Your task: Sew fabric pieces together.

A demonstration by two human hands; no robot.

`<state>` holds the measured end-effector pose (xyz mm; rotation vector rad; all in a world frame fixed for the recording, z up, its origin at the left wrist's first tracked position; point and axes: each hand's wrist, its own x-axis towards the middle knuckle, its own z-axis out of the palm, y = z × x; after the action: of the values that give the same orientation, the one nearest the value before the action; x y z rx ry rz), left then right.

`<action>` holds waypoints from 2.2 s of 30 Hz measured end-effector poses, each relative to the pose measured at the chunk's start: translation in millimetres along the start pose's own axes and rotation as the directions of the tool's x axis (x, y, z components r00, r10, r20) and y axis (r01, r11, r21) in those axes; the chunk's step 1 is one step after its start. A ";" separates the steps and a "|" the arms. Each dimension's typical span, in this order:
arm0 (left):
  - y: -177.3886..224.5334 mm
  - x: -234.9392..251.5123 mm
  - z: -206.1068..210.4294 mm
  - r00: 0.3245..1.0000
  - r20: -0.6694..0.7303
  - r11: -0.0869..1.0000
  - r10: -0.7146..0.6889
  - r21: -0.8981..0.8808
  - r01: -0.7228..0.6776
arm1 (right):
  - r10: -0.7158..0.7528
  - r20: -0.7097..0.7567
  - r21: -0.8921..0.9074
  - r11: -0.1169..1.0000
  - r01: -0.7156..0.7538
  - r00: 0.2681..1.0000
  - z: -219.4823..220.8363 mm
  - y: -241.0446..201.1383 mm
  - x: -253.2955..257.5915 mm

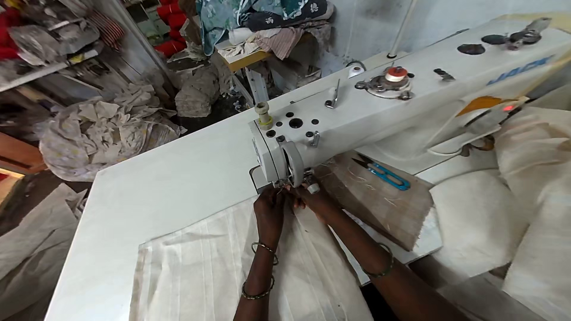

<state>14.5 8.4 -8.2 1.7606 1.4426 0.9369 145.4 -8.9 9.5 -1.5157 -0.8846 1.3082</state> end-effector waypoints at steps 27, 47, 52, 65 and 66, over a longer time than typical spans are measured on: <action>2.2 0.2 1.7 1.000 -0.010 0.999 -0.023 0.035 0.024 | -0.046 0.012 -0.013 0.999 0.046 0.999 -1.4 4.8 0.6; 2.7 -0.4 2.3 1.000 -0.028 0.999 -0.014 0.039 0.015 | -0.063 0.009 -0.012 0.998 0.063 0.998 -0.7 5.6 -0.5; 3.3 -0.5 2.6 1.000 -0.021 0.999 -0.023 0.043 0.024 | -0.062 0.012 -0.002 0.998 0.062 0.998 -0.5 5.8 -0.9; 3.1 0.0 2.7 1.000 -0.003 0.997 -0.005 0.076 0.006 | -0.063 0.000 -0.042 0.997 0.063 0.998 0.2 8.4 0.2; 3.2 0.0 2.7 1.000 -0.001 0.997 -0.001 0.076 0.002 | -0.064 -0.006 -0.058 0.996 0.064 0.998 0.5 8.3 0.3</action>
<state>18.5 7.7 -6.9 1.8139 1.4982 0.8928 144.5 -11.2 1.6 -1.5235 -0.9657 1.2392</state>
